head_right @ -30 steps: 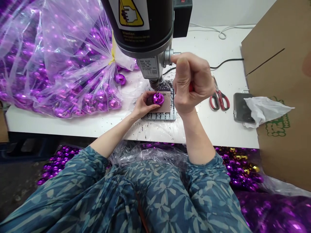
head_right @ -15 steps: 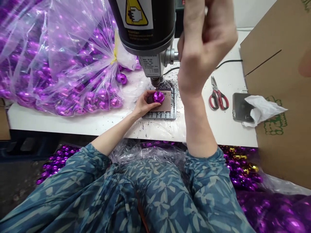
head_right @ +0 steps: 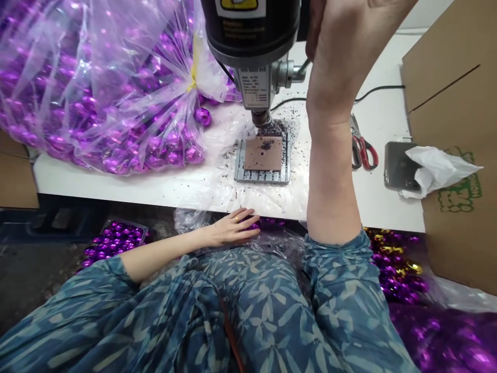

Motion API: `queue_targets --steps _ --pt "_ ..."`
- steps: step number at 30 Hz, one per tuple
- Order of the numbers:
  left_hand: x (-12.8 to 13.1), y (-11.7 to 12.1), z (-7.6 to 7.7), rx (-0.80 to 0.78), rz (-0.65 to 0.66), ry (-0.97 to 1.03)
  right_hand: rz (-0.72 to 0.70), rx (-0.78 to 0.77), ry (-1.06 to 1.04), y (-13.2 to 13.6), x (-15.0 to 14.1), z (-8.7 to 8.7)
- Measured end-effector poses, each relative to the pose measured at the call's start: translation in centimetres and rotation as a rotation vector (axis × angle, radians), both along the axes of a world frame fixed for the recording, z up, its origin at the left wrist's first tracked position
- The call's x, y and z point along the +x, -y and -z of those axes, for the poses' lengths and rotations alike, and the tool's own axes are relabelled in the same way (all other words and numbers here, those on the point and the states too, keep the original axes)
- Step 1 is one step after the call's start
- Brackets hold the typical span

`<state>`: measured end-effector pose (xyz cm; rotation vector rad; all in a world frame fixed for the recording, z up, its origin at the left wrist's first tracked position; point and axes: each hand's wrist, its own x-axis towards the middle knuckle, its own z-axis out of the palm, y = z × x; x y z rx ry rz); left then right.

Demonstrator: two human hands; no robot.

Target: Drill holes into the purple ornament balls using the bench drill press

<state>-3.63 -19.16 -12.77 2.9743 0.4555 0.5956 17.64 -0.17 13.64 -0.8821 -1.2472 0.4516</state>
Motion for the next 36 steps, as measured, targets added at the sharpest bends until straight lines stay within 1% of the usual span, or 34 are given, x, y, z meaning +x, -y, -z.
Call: queue_targets --steps 1,2,3,4,5,7,9,11,13,14,15,16,17,19,22,24,26,28,31,34,36 --pt "-0.2 -0.4 0.3 -0.013 -0.005 0.041 0.047 0.038 -0.082 -0.2 0.1 0.1" --pt "-0.3 -1.4 0.4 -0.033 -0.016 0.121 0.073 0.079 -0.162 -0.4 0.2 0.2" --pt "-0.4 -2.8 0.3 -0.061 -0.041 0.222 0.071 0.114 -0.218 -0.7 0.4 0.4" --pt "-0.6 -4.8 0.0 -0.101 -0.086 0.32 0.041 0.141 -0.235 -0.9 0.6 0.5" --pt "-1.0 -7.2 -0.5 -0.146 -0.157 0.406 0.014 0.171 -0.244 -1.1 0.8 0.7" --pt "-2.1 -13.2 -1.8 -0.263 -0.367 0.485 -0.021 0.22 -0.225 -1.4 1.0 1.0" --pt "-3.8 -19.8 -3.0 -0.298 -0.596 0.516 -0.031 0.281 -0.21 -1.4 1.0 1.2" --pt "-5.7 -25.8 -3.7 -0.309 -0.785 0.494 -0.02 0.338 -0.221 -1.3 0.8 1.1" --pt "-7.1 -30.3 -3.8 -0.346 -0.909 0.488 0.001 0.341 -0.23 -1.1 0.5 1.0" --pt "-7.6 -31.8 -3.7 -0.363 -0.938 0.495 0.012 0.336 -0.231 -1.0 0.4 1.0" --pt "-8.0 -32.8 -3.6 -0.375 -0.945 0.507 0.012 0.325 -0.22 -0.9 0.3 1.0" --pt "-8.2 -33.2 -3.6 -0.378 -0.93 0.522 0.017 0.332 -0.222 -0.9 0.2 1.0" --pt "-8.3 -33.2 -3.8 -0.374 -0.897 0.542 0.017 0.34 -0.219 -1.0 0.2 1.1" --pt "-8.3 -31.9 -4.6 -0.368 -0.804 0.604 0.027 0.38 -0.217 -1.2 0.2 1.3" --pt "-7.8 -27.8 -6.7 -0.436 -0.697 0.731 0.053 0.389 -0.214 -1.3 0.3 1.4" --pt "-7.2 -24.6 -8.0 -0.556 -0.644 0.787 0.045 0.357 -0.213 -1.1 0.3 1.3" --pt "-6.3 -21.7 -8.8 -0.712 -0.567 0.791 0.015 0.327 -0.214 -0.8 0.4 1.1" --pt "-5.2 -19.5 -8.8 -0.854 -0.484 0.767 -0.031 0.305 -0.208 -0.4 0.4 1.0" --pt "-3.3 -17.4 -8.1 -1.027 -0.396 0.77 -0.068 0.316 -0.212 -0.3 0.3 0.9" --pt "-1.5 -16.6 -7.1 -1.188 -0.316 0.768 -0.045 0.33 -0.223 -0.7 0.2 1.0" --pt "-0.5 -16.7 -6.4 -1.225 -0.282 0.765 -0.034 0.321 -0.222 -0.9 0.1 1.2"
